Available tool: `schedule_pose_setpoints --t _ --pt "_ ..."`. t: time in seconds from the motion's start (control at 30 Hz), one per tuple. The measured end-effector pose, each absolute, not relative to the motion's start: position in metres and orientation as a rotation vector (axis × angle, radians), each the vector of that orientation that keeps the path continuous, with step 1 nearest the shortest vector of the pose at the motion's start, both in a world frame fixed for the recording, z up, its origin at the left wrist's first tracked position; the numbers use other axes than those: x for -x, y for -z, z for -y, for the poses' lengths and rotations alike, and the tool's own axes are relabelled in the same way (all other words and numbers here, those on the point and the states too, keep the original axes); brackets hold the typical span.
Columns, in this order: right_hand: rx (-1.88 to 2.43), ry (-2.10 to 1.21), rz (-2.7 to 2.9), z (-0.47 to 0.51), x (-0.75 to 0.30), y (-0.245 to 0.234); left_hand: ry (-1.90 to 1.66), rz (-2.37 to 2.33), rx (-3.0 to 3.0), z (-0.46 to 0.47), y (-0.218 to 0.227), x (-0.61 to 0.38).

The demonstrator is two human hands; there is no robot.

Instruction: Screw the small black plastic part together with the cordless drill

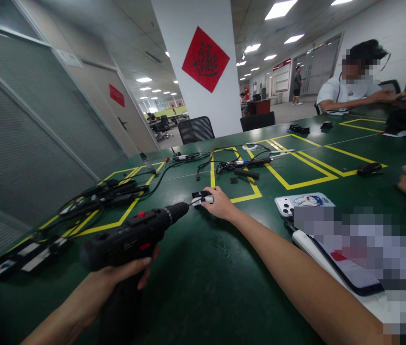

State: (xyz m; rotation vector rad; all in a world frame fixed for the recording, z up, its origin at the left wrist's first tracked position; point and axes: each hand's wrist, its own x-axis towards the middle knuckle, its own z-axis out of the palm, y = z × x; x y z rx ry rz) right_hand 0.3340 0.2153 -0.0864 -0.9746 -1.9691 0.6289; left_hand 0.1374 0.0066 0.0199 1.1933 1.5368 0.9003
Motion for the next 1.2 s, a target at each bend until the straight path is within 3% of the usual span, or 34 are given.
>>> schedule_pose_setpoints --t 1.2 --pt "0.979 -0.642 1.959 -0.2158 -0.3344 0.0878 -0.887 -1.531 -1.238 -0.0065 -0.0193 -0.1353"
